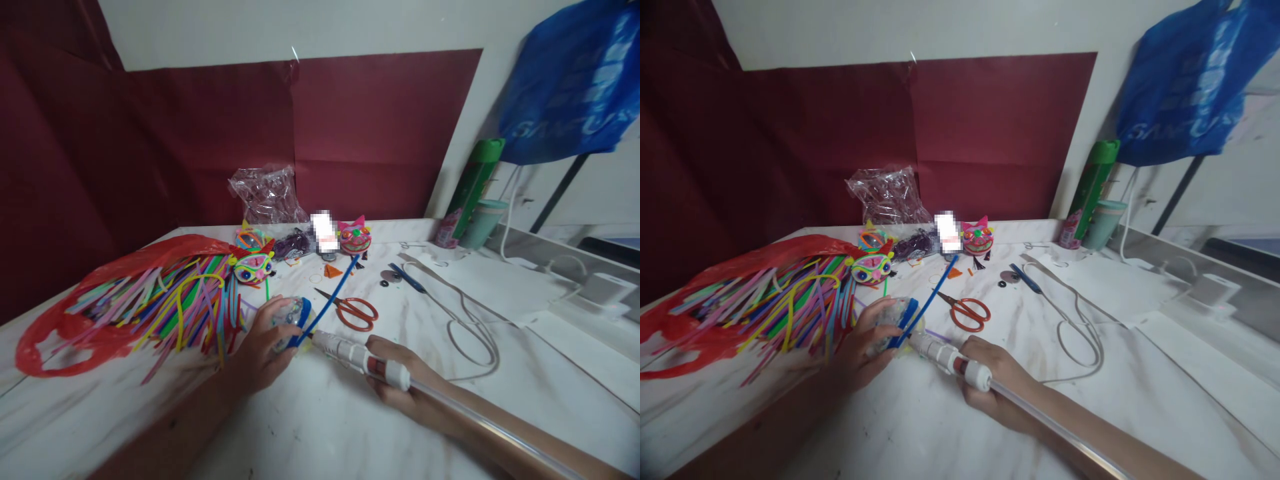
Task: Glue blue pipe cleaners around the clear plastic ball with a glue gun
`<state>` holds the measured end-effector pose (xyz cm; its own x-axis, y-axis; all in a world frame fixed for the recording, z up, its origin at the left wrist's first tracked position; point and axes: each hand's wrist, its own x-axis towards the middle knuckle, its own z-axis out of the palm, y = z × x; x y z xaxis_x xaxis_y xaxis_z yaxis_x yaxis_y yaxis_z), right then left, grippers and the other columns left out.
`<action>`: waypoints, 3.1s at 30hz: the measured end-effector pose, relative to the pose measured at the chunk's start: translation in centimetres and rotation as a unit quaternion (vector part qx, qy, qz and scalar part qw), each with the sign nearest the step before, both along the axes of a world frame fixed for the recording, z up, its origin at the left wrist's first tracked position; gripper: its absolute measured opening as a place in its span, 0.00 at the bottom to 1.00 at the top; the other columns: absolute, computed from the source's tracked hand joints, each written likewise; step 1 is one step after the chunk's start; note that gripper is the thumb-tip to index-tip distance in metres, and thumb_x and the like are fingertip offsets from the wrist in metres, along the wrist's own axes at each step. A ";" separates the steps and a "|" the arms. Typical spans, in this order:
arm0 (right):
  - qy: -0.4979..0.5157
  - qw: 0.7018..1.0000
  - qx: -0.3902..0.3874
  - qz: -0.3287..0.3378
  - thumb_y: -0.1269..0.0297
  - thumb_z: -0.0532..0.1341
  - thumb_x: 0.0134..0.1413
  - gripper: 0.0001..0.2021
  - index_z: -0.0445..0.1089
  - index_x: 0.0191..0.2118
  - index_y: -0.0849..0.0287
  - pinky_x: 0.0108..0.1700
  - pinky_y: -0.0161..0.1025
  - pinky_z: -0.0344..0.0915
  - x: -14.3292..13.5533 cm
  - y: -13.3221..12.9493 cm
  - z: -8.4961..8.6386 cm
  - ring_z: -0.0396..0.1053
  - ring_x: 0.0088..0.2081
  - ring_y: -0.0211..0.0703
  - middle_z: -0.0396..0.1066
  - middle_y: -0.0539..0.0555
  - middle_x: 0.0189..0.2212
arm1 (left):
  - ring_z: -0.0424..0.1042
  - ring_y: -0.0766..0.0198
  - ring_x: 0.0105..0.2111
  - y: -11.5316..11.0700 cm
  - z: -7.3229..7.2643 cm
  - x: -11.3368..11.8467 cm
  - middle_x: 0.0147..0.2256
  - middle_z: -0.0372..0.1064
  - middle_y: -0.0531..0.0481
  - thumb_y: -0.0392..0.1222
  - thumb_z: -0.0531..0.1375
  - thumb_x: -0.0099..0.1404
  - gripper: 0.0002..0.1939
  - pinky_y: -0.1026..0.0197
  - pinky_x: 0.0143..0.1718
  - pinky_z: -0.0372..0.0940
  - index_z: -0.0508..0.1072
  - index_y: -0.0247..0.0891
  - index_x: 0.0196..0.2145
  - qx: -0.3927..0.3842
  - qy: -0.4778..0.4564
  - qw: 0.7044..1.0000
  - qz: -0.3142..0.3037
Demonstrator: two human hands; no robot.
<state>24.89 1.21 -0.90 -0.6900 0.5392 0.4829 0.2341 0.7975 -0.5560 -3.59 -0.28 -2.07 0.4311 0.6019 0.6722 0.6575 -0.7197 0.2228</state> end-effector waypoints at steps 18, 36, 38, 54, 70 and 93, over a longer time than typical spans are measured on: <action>-0.034 0.977 0.043 -0.205 0.63 0.52 0.57 0.08 0.58 0.27 0.55 0.22 0.34 0.58 2.7 3.2 -0.3 0.63 0.22 0.40 0.62 0.49 0.20 | 0.59 0.45 0.58 0.0 -0.1 0.0 0.57 0.56 0.41 0.37 0.58 0.61 0.12 0.39 0.56 0.60 0.70 0.44 0.43 -0.012 -0.040 0.999 0.018; -0.369 0.862 0.082 -0.338 0.67 0.60 0.51 0.08 0.72 0.38 0.60 0.36 0.40 0.67 7.8 7.5 0.7 0.74 0.37 0.51 0.75 0.60 0.36 | 0.61 0.48 0.57 -0.2 -0.1 -0.2 0.56 0.58 0.41 0.33 0.60 0.57 0.13 0.43 0.58 0.59 0.72 0.43 0.40 -0.053 -0.082 0.993 0.065; -0.257 0.908 0.149 -0.295 0.65 0.58 0.55 0.09 0.72 0.41 0.60 0.40 0.42 0.68 6.8 6.0 2.4 0.74 0.40 0.51 0.75 0.61 0.39 | 0.61 0.48 0.57 -0.3 0.0 -0.2 0.56 0.59 0.41 0.32 0.60 0.56 0.14 0.44 0.58 0.59 0.72 0.43 0.40 -0.052 -0.073 0.994 0.055; -0.076 0.952 0.279 -0.100 0.69 0.57 0.61 0.07 0.70 0.32 0.61 0.36 0.40 0.60 -7.3 3.2 1.1 0.66 0.30 0.44 0.71 0.55 0.26 | 0.59 0.49 0.59 -0.4 0.2 0.0 0.57 0.56 0.41 0.29 0.58 0.57 0.18 0.43 0.58 0.58 0.67 0.43 0.45 -0.010 -0.046 0.998 0.028; -0.023 0.989 -0.006 -0.149 0.74 0.63 0.50 0.03 0.70 0.30 0.60 0.33 0.35 0.64 -8.4 2.7 1.2 0.73 0.31 0.43 0.76 0.54 0.29 | 0.57 0.49 0.59 0.0 0.2 -0.1 0.57 0.56 0.41 0.33 0.58 0.59 0.23 0.42 0.59 0.55 0.61 0.44 0.52 -0.027 -0.040 0.999 0.019; -0.020 0.991 0.044 -0.128 0.75 0.64 0.48 0.06 0.68 0.29 0.58 0.34 0.35 0.63 -8.4 2.2 1.3 0.71 0.31 0.42 0.74 0.52 0.28 | 0.63 0.52 0.51 -0.3 1.0 0.4 0.48 0.59 0.44 0.36 0.60 0.55 0.20 0.47 0.55 0.61 0.65 0.43 0.47 -0.053 -0.084 0.994 0.053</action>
